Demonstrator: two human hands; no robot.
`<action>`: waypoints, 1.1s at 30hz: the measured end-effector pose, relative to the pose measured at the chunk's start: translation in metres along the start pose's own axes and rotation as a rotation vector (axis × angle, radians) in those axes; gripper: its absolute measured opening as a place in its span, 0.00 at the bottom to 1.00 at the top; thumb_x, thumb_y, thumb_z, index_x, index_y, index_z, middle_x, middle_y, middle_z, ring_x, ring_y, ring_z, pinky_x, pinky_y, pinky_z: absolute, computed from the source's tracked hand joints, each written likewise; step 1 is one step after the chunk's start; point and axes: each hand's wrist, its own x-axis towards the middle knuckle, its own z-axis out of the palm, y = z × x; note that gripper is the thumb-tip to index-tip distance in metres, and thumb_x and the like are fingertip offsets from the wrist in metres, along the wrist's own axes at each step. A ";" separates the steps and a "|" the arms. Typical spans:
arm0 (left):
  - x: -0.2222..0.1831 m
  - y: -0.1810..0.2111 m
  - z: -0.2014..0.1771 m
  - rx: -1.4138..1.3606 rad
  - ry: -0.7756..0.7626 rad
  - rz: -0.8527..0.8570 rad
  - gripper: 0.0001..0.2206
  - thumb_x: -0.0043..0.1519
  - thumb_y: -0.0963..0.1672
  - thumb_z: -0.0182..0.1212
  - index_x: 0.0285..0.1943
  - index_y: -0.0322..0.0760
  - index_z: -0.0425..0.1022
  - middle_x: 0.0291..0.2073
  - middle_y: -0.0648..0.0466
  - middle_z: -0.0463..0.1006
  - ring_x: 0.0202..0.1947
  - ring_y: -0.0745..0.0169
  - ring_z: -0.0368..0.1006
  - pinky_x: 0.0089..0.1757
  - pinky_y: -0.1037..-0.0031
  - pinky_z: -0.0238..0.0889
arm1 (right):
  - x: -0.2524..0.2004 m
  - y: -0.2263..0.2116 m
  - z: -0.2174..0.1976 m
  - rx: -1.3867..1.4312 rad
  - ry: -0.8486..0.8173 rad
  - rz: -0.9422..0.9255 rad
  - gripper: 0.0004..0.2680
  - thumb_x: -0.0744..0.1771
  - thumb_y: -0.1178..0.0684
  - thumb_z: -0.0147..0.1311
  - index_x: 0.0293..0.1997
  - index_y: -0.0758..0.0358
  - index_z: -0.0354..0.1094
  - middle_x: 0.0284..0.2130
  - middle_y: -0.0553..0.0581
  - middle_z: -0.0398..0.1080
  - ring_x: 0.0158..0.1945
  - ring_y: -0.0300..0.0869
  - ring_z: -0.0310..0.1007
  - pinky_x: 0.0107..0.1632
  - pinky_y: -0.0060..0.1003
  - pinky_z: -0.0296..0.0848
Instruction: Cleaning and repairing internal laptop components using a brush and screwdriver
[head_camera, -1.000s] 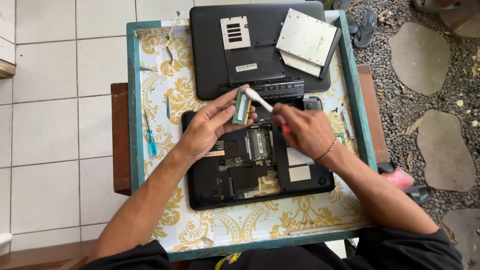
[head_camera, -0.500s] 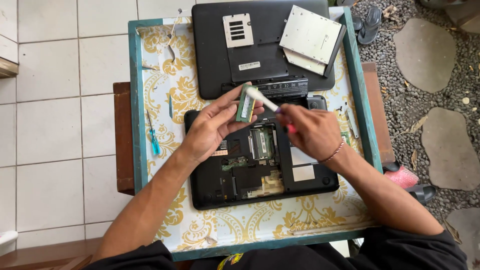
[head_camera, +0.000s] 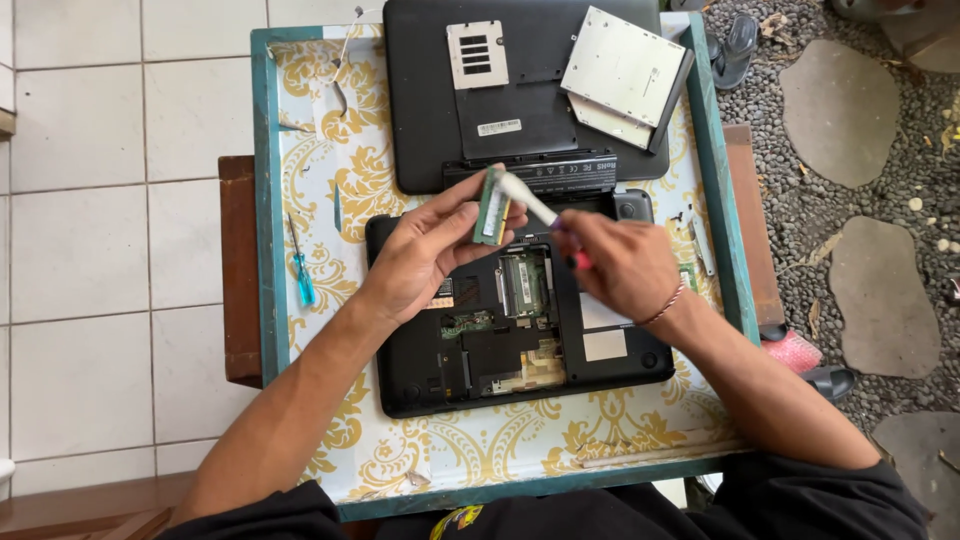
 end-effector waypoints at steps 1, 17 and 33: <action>0.001 -0.001 -0.002 -0.002 -0.006 0.000 0.20 0.72 0.42 0.50 0.75 0.37 0.63 0.60 0.28 0.73 0.59 0.44 0.75 0.59 0.61 0.72 | 0.003 -0.006 -0.003 -0.006 0.000 0.003 0.13 0.67 0.48 0.47 0.56 0.58 0.66 0.27 0.55 0.69 0.25 0.53 0.74 0.32 0.45 0.74; -0.004 -0.001 0.000 0.039 -0.007 0.061 0.20 0.72 0.42 0.53 0.74 0.40 0.65 0.57 0.37 0.78 0.57 0.48 0.78 0.57 0.59 0.73 | 0.005 0.010 -0.007 0.043 -0.058 -0.033 0.13 0.67 0.48 0.48 0.55 0.57 0.70 0.26 0.52 0.71 0.25 0.49 0.75 0.31 0.41 0.74; -0.001 -0.008 -0.007 0.068 -0.034 0.052 0.20 0.73 0.41 0.49 0.75 0.35 0.63 0.58 0.35 0.77 0.56 0.47 0.78 0.58 0.56 0.74 | 0.017 0.007 -0.018 0.000 -0.012 -0.012 0.11 0.67 0.49 0.50 0.54 0.57 0.70 0.27 0.54 0.71 0.28 0.53 0.76 0.34 0.45 0.75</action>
